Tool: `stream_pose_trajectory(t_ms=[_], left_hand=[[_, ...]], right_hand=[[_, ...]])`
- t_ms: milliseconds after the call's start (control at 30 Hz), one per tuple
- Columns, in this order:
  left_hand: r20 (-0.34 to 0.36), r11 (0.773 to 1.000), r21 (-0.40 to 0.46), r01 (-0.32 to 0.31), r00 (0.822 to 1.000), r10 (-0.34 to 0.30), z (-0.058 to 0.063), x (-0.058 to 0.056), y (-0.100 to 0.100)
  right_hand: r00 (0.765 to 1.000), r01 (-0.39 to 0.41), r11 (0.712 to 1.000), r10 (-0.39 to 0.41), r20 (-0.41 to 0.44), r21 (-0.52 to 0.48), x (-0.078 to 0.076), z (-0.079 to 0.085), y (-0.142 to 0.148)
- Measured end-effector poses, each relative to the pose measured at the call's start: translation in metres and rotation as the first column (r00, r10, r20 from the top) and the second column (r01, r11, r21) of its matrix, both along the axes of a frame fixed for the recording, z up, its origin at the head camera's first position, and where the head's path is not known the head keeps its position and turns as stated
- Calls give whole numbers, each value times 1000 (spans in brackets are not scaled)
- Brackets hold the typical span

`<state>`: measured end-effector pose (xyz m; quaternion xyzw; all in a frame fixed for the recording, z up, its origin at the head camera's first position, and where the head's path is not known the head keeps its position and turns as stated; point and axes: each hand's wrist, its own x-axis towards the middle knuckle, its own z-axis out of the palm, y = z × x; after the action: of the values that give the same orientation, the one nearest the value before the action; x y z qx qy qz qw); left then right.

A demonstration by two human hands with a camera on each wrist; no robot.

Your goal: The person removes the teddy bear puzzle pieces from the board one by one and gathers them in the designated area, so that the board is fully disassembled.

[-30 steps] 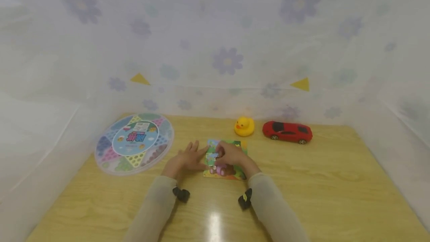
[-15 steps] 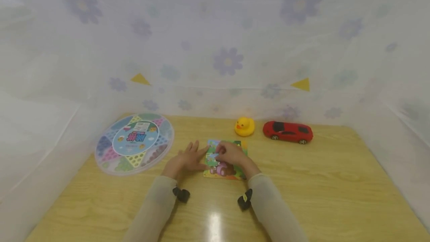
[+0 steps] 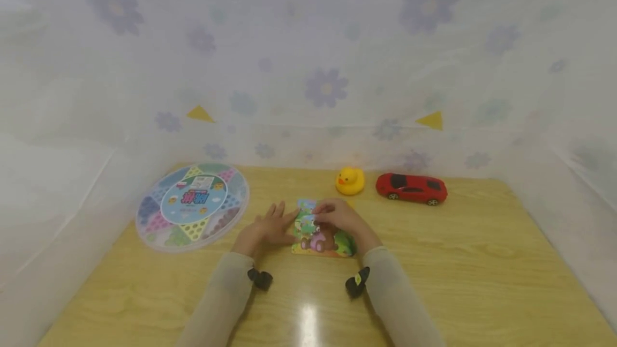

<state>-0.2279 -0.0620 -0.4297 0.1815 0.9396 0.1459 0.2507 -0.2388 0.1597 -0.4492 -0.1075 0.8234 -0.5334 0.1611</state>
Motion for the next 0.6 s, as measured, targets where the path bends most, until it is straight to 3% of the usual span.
stream_pose_trajectory(t_ms=[267, 600], left_hand=[[1, 1000, -2, 5, 1000, -5, -2, 1, -1], [8, 1000, -7, 1, 1000, -1, -3, 0, -1]], right_hand=[[998, 58, 995, -59, -15, -87, 2, 4, 48], [985, 171, 985, -172, -11, -28, 15, 10, 101]])
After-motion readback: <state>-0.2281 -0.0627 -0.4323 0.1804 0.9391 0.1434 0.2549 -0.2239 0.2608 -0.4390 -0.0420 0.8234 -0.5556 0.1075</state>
